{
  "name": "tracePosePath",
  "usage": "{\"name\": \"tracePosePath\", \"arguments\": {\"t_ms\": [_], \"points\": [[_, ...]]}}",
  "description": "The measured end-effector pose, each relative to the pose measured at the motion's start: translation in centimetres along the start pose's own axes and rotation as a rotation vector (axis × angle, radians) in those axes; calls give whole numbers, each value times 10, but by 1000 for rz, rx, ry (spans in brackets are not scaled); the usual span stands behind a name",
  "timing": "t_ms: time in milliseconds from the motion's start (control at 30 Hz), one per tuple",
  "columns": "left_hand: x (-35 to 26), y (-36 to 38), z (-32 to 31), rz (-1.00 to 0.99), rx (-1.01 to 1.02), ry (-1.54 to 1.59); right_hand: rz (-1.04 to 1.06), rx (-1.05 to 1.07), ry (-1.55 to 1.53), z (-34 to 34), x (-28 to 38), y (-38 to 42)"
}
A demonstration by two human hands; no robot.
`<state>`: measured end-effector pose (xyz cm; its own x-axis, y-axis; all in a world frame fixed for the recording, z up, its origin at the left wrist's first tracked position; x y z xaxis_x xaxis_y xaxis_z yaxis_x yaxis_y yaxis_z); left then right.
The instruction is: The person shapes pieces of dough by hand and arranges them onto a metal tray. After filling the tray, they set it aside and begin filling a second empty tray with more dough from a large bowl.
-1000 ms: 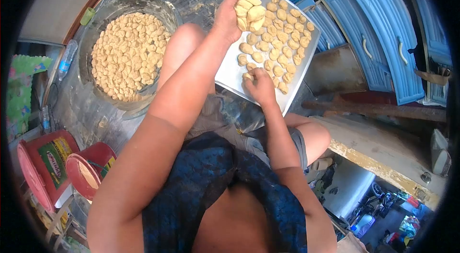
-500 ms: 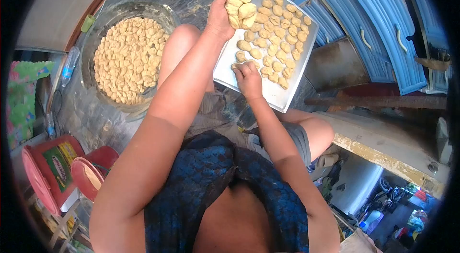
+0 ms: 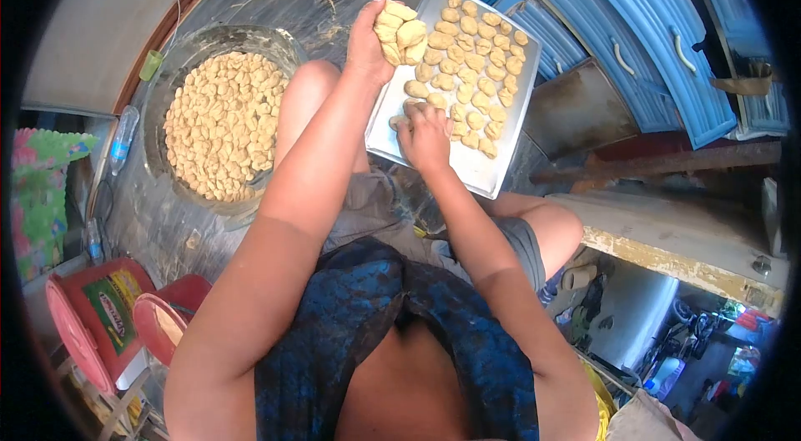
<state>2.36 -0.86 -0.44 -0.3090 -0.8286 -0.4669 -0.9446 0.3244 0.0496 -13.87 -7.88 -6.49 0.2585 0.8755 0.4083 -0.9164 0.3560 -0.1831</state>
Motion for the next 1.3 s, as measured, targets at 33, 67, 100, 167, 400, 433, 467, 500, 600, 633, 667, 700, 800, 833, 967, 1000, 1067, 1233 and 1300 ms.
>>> {"name": "tracePosePath", "arguments": {"t_ms": [33, 67, 100, 167, 400, 433, 467, 500, 600, 633, 667, 700, 800, 833, 967, 1000, 1067, 1233, 1300], "points": [[0, 2, -1, 2, -8, -17, -5, -4, 0, 2, 0, 0], [-1, 3, -2, 2, -15, -36, -11, 38, 13, 1, 1, 0], [-1, 2, -3, 0, -10, -39, -14, 80, 26, 2, 3, -3], [5, 4, -1, 63, -24, 0, 17, -39, -117, 17, 2, -13], [21, 32, -21, 235, -12, 44, 32, -233, -498, 108, 32, -58], [25, 33, -22, 279, -3, 36, 124, -185, -344, 108, 35, -64], [28, 33, -22, 282, -5, 35, 120, -183, -344, 105, 30, -68], [30, 35, -23, 289, 8, 38, 105, -199, -378, 105, 27, -69], [33, 33, -21, 295, -2, 83, -1, -254, -570, 108, 17, -60], [32, 32, -20, 294, -6, 81, -61, -356, -813, 111, 11, -56], [31, 31, -18, 297, -10, 80, -128, -460, -1053, 114, 4, -49], [28, 30, -16, 280, -26, 35, -134, -457, -1051, 106, -7, -39], [23, 27, -22, 224, -24, 39, -208, -127, -529, 69, -30, -4], [23, 26, -23, 233, -28, 31, -190, -94, -444, 48, -36, 8], [29, 26, -23, 266, 24, 31, -183, 21, -244, 3, -48, 23], [30, 27, -24, 271, -12, 7, -103, -12, -175, 5, -44, 18], [32, 31, -19, 288, -57, -21, -37, -37, -108, 6, -38, 18], [25, 32, -23, 262, 15, -89, 91, 50, -6, 3, -12, 8], [25, 30, -23, 273, 23, -89, 106, 99, 82, -10, -12, 9]]}}
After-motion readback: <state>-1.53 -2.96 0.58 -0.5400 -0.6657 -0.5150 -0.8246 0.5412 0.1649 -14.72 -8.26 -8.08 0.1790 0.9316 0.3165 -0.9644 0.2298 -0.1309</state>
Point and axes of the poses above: each hand's wrist, its own y-axis away from the middle knuckle, its own z-axis out of the back of the hand, x = y × z, the point moved 3 cm from there along -y, towards the middle knuckle, and after that the axes turned 8 degrees about -z, right-handed, at the moved point
